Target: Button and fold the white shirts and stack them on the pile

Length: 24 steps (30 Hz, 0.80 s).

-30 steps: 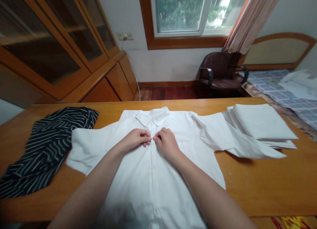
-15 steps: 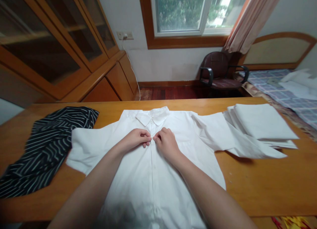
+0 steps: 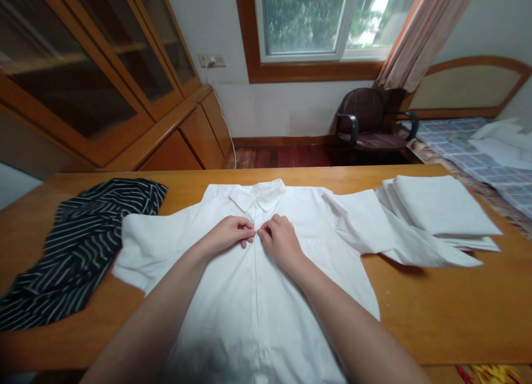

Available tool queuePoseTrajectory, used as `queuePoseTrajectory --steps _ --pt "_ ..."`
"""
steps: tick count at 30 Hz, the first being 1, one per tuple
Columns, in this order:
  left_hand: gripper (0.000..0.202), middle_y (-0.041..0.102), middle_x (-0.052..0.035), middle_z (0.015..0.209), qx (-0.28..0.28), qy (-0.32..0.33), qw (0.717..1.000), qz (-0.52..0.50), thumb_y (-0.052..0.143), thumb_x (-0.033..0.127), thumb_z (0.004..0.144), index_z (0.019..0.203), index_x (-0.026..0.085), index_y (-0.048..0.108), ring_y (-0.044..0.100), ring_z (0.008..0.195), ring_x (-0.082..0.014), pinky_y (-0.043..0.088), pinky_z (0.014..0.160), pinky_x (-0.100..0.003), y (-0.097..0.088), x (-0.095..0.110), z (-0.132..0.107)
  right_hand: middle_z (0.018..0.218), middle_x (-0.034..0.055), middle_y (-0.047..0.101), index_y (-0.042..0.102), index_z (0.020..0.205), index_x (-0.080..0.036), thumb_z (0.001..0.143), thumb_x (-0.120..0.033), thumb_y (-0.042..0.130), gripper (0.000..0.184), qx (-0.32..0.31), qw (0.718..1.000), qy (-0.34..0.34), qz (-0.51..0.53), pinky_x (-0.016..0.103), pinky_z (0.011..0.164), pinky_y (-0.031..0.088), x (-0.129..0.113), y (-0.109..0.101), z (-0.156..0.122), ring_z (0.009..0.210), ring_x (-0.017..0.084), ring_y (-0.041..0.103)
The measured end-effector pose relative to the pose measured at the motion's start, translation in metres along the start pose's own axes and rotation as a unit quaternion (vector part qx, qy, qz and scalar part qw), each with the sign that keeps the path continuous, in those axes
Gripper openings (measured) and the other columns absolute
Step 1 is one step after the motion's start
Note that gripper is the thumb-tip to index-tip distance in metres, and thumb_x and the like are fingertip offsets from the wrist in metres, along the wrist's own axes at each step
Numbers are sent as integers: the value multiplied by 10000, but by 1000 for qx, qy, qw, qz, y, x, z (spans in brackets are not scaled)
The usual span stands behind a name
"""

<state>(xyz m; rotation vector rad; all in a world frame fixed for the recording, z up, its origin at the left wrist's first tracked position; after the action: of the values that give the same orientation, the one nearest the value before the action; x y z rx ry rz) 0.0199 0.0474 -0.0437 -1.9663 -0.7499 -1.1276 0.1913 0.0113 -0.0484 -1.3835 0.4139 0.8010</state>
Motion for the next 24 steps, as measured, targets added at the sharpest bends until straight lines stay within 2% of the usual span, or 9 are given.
queuePoseTrajectory --steps 5,12,24 --pt "200 731 -52 732 -5 6 1000 -7 695 343 786 760 145 683 632 587 -129 448 597 -233 -1 1 -1 837 32 617 695 816 -210 905 -276 716 112 -2 1000 3 10 309 788 390 1 0 1 881 206 550" --pt "165 731 -43 736 2 7 1000 -4 681 316 762 760 151 691 635 599 -131 462 623 -240 -1 6 -3 826 27 615 686 792 -194 895 -190 698 104 1 1000 16 23 308 799 389 1 0 2 870 195 545" --pt "164 728 -43 701 2 -5 1000 -13 681 319 755 743 157 659 632 583 -139 467 609 -252 -1 0 -1 806 26 596 688 780 -191 880 -162 690 105 4 999 29 32 314 789 392 -1 -3 2 855 198 530"
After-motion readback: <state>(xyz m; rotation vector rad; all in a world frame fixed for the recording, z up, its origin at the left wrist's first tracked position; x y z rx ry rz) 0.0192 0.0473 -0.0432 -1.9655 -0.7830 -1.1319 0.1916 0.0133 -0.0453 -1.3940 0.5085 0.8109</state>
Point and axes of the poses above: each hand's wrist, its own z-axis towards the middle knuckle, its own y-axis out of the palm, x = y × z, the point moved 3 cm from there along z, towards the middle knuckle
